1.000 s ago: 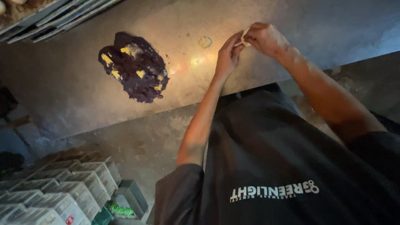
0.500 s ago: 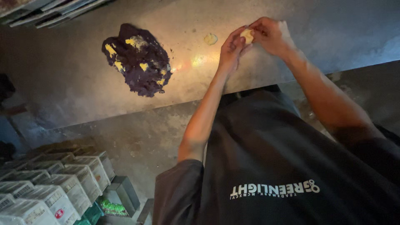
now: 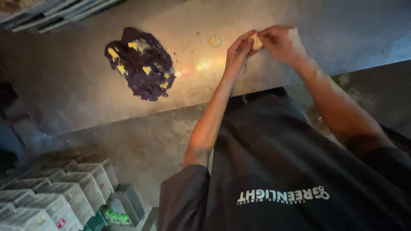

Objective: The person pinches small pieces from a mass of dark purple filling on a stainless table, wraps each piece in a flattened pale dough sheet, rolls it into a ball by hand, and places the finished balls onto baking trays alongside already-portioned dough balls.

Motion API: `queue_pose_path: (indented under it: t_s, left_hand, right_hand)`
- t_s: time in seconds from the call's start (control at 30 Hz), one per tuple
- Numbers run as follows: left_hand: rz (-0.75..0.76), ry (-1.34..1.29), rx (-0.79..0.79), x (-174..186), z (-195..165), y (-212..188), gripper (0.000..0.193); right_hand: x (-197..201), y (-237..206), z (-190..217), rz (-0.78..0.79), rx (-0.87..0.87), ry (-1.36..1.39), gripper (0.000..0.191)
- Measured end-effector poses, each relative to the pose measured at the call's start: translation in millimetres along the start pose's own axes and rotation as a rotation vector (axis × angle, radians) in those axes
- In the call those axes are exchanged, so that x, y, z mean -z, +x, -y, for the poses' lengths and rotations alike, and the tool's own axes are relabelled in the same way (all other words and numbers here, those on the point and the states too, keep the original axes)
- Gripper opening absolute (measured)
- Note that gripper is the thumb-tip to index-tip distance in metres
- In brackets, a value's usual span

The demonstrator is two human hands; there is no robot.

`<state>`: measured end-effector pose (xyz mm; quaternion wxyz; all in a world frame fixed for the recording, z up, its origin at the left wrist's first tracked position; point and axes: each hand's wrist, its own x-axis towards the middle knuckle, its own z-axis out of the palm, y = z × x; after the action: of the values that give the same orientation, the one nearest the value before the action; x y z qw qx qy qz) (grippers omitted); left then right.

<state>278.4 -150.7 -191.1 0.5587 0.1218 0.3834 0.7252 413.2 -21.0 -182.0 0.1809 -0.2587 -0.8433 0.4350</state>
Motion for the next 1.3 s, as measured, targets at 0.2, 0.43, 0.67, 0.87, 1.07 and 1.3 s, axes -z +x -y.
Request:
queue_pose_path:
  t_s: [0.2, 0.43, 0.67, 0.87, 1.07, 1.3]
  left_hand:
    - [0.019, 0.135, -0.032, -3.6, 0.3, 2.5, 0.033]
    - [-0.068, 1.132, -0.456, -1.2, -3.1, 7.0, 0.033]
    - [-0.146, 1.181, -0.38, -5.0, 1.8, 4.6, 0.033]
    - [-0.222, 0.973, -0.345, -4.4, -2.5, -16.7, 0.04]
    - [-0.158, 1.241, -0.293, 11.4, -2.5, -34.3, 0.041]
    - [-0.083, 1.23, -0.235, 5.5, -1.9, -12.0, 0.048]
  right_hand:
    - [15.7, -5.6, 4.5, -0.043, 0.095, -0.169, 0.02]
    - [-9.3, 4.9, -1.5, 0.148, 0.287, -0.284, 0.014]
    - [0.9, 27.6, -2.7, 0.126, 0.386, -0.487, 0.021]
    - [8.3, 63.2, 29.8, -0.096, 0.123, -0.286, 0.013]
    - [-13.5, 59.7, 16.0, -0.49, 0.298, -0.501, 0.034]
    - [-23.9, -14.5, -12.0, -0.216, -0.217, -0.1, 0.034]
